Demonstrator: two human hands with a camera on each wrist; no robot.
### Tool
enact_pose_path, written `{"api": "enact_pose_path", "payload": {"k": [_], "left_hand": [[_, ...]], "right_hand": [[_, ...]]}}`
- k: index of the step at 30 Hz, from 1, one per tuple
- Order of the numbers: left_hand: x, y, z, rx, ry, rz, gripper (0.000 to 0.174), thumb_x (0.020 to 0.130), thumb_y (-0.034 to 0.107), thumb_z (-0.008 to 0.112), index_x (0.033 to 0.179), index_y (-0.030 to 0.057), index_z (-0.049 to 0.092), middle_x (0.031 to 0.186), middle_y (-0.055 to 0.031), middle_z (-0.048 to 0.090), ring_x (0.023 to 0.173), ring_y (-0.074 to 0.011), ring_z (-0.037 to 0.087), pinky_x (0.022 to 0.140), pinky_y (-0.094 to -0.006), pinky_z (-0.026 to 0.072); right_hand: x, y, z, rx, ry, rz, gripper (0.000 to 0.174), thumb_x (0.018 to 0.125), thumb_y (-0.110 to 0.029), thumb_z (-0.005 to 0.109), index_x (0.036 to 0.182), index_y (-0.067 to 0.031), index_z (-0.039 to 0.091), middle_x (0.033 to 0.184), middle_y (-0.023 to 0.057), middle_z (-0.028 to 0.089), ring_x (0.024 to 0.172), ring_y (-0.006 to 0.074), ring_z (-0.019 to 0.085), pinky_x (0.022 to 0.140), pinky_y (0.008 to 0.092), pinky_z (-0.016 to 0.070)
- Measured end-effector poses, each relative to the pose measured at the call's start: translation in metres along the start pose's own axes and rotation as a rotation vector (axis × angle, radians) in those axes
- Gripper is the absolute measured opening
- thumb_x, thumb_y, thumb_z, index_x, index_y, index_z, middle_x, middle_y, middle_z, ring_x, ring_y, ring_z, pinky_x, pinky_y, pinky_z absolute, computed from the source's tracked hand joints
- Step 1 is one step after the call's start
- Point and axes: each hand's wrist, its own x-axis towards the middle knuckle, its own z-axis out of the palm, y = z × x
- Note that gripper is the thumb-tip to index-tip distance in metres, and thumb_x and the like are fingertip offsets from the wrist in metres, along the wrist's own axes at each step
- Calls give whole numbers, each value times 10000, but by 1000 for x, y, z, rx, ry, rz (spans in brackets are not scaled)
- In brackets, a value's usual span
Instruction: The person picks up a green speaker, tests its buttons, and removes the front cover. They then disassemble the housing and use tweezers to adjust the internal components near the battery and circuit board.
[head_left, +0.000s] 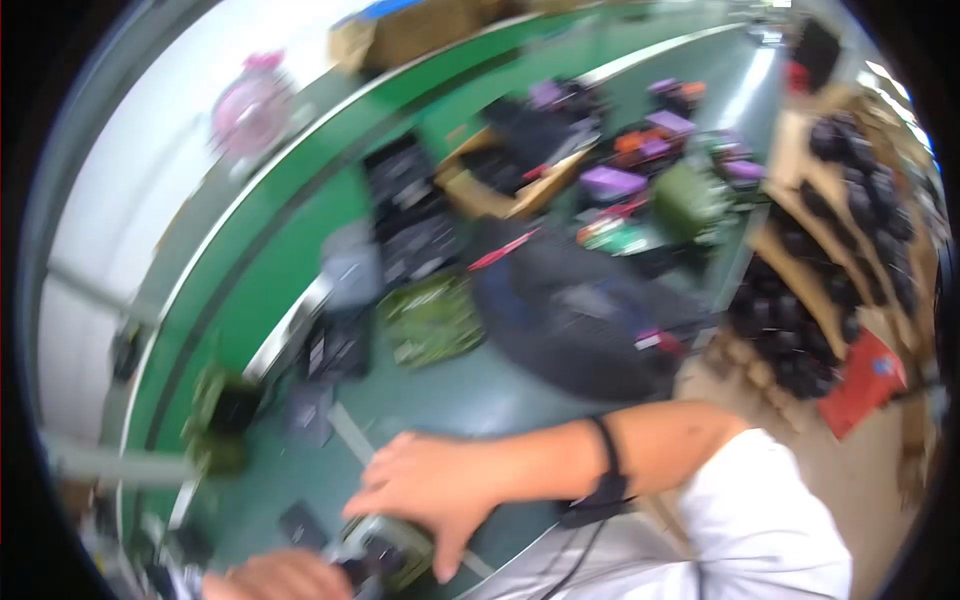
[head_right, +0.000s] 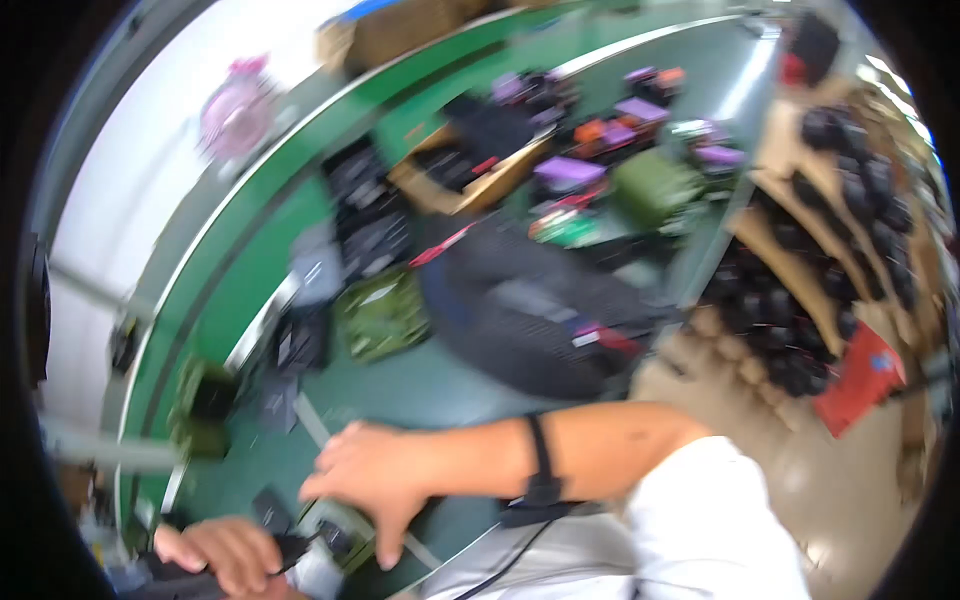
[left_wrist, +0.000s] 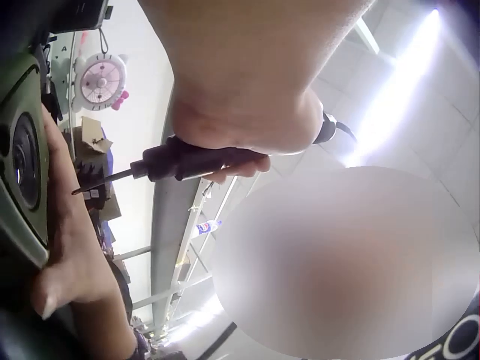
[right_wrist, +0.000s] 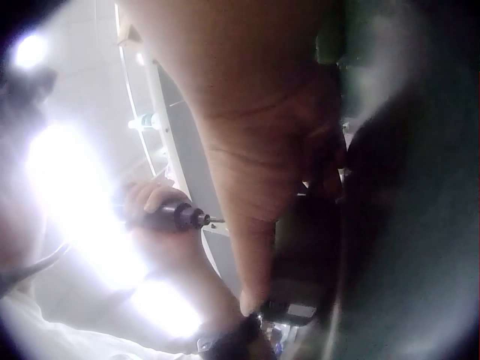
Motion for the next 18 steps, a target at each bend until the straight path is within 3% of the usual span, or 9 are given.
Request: {"api": "enact_pose_path", "payload": {"k": [2,5,8,12,13,18], "left_hand": [[2,5,12,32,71,-103,470,1035,490,496,1154,47,596,716,-83,596,590,-230,562,563,-402,452],[-6,-2,19,5,155,-105,480,1048,507,452,1096,52,598,680,-68,582,530,-217,543,517,-393,448],[-3,-5,21,25,120,-138,480,1048,517,446,1041,56,580,649,-65,570,514,-218,538,511,-398,454],[1,-11,33,113,143,-128,412,1040,463,536,1001,54,565,609,-55,568,485,-209,546,497,-377,472],[2,-13,31,103,104,-134,368,1023,415,605,991,50,566,611,-54,581,484,-204,555,490,-371,476],[2,-17,35,115,72,-106,400,991,425,662,973,35,575,616,-56,591,485,-204,558,489,-364,478]], "right_hand": [[1,-3,-5,-3,-44,36,1143,462,-472,960,1458,-133,512,1168,105,612,1111,311,582,938,434,396],[1,-10,-7,-12,-106,69,1129,500,-470,966,1477,-149,500,1184,105,613,1112,304,579,941,425,396],[2,-9,-11,-27,-126,76,1095,544,-453,966,1485,-150,495,1204,110,614,1111,308,579,947,428,397],[3,-8,-11,-22,-149,86,1091,537,-443,967,1480,-152,503,1212,115,614,1116,316,580,953,436,397],[2,-8,-11,-21,-147,85,1090,533,-438,968,1478,-153,505,1212,117,615,1117,317,580,953,438,397],[1,-5,-3,-44,-91,77,1082,526,-446,957,1468,-152,514,1203,121,606,1114,324,576,954,442,393]]}}
